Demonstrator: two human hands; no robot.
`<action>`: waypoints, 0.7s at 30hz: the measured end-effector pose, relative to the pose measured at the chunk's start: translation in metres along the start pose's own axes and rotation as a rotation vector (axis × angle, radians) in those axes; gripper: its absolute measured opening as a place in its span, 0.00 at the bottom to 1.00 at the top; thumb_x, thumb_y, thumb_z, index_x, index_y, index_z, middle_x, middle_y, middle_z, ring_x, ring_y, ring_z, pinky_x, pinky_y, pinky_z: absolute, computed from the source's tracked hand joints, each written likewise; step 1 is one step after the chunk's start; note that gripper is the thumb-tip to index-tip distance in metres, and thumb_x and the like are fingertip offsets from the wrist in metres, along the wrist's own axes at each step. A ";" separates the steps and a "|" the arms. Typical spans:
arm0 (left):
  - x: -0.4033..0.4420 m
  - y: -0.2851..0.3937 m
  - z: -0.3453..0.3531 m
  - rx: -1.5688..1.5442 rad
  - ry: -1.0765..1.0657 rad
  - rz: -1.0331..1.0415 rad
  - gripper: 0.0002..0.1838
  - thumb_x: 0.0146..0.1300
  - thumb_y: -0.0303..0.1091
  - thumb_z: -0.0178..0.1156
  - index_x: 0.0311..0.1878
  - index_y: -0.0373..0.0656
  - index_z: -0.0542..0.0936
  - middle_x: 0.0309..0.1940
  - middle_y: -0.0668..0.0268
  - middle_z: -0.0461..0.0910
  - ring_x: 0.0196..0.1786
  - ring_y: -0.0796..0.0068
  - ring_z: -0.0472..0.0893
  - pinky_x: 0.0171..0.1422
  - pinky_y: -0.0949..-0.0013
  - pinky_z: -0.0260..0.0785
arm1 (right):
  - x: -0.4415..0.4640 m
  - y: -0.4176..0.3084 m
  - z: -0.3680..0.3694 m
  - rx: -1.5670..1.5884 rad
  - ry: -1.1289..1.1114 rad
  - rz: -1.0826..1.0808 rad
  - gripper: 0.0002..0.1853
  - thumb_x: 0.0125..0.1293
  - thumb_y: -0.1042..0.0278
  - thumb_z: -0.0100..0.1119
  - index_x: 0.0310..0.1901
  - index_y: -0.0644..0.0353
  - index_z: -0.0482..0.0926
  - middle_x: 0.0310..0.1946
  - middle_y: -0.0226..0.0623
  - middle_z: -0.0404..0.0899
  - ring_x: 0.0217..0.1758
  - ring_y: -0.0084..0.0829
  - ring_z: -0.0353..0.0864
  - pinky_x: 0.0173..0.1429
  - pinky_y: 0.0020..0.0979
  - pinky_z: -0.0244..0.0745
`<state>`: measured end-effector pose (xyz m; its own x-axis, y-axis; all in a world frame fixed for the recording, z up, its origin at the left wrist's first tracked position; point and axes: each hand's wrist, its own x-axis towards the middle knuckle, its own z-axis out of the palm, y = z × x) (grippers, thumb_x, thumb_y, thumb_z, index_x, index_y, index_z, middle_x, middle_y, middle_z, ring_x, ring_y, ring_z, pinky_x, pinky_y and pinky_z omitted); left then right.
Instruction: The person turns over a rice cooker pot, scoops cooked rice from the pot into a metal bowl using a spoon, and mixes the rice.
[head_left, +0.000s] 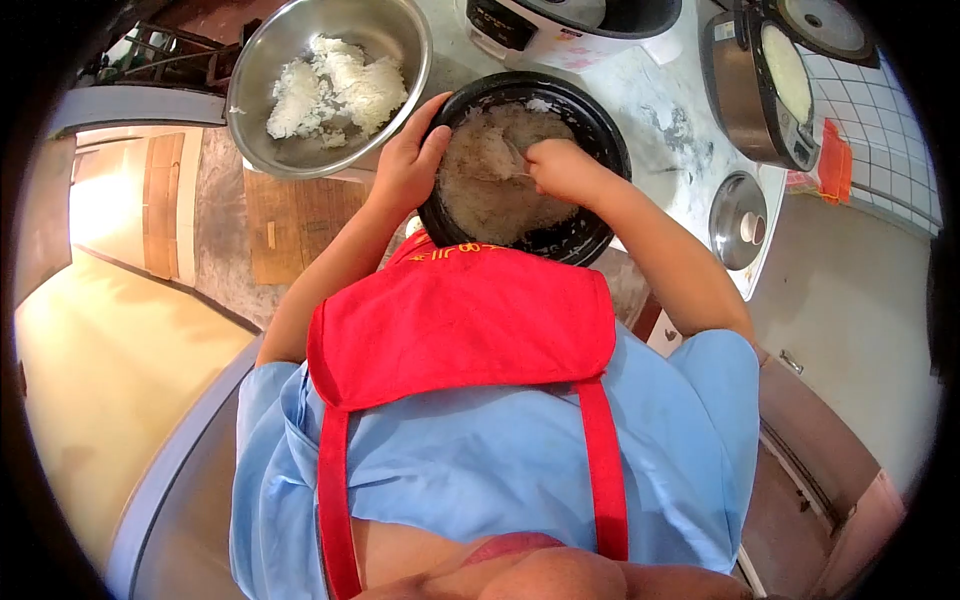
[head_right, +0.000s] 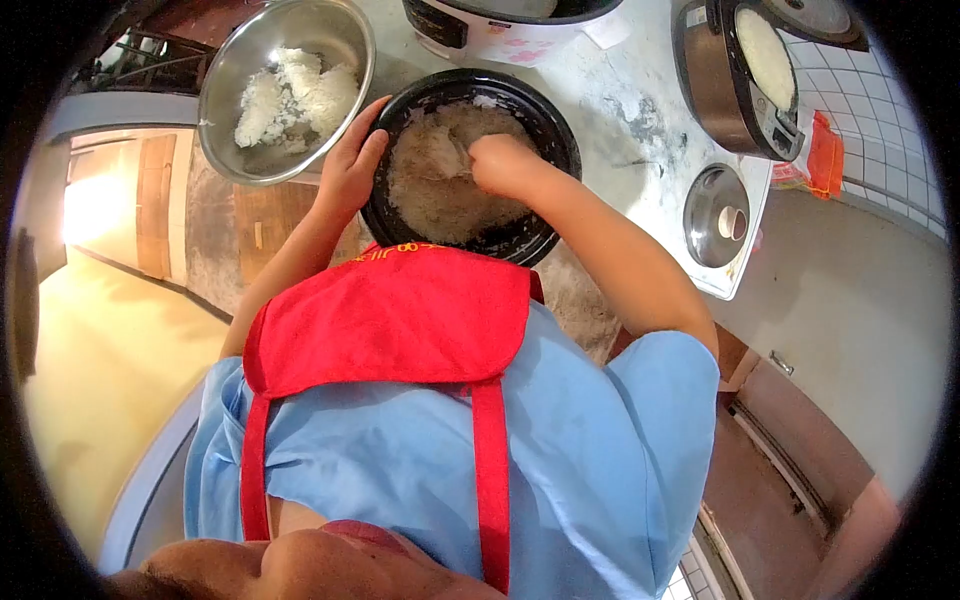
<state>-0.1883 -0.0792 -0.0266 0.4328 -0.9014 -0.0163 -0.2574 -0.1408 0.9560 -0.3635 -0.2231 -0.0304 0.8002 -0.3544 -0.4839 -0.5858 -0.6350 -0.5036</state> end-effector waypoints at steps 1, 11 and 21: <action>0.000 0.003 0.000 -0.007 0.001 0.011 0.22 0.65 0.35 0.50 0.62 0.45 0.68 0.51 0.56 0.76 0.53 0.68 0.74 0.59 0.70 0.62 | -0.009 -0.006 -0.006 0.096 0.005 0.067 0.11 0.55 0.70 0.49 0.31 0.68 0.79 0.29 0.57 0.77 0.37 0.56 0.77 0.44 0.46 0.73; -0.001 0.007 -0.001 0.050 -0.001 0.022 0.21 0.64 0.36 0.50 0.62 0.46 0.68 0.50 0.55 0.76 0.53 0.61 0.76 0.58 0.67 0.64 | -0.042 -0.028 0.039 -0.013 0.414 0.011 0.06 0.56 0.72 0.47 0.31 0.65 0.74 0.30 0.53 0.77 0.34 0.53 0.78 0.41 0.48 0.73; 0.001 0.004 0.000 0.050 0.015 0.055 0.21 0.64 0.36 0.50 0.61 0.47 0.68 0.48 0.53 0.77 0.52 0.56 0.76 0.56 0.65 0.65 | -0.013 -0.014 0.015 -0.101 0.201 -0.128 0.08 0.54 0.72 0.49 0.30 0.67 0.77 0.30 0.56 0.78 0.35 0.55 0.79 0.41 0.48 0.74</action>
<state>-0.1890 -0.0810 -0.0232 0.4295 -0.9022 0.0406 -0.3241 -0.1120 0.9394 -0.3676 -0.1992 -0.0272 0.8824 -0.3895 -0.2638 -0.4703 -0.7450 -0.4730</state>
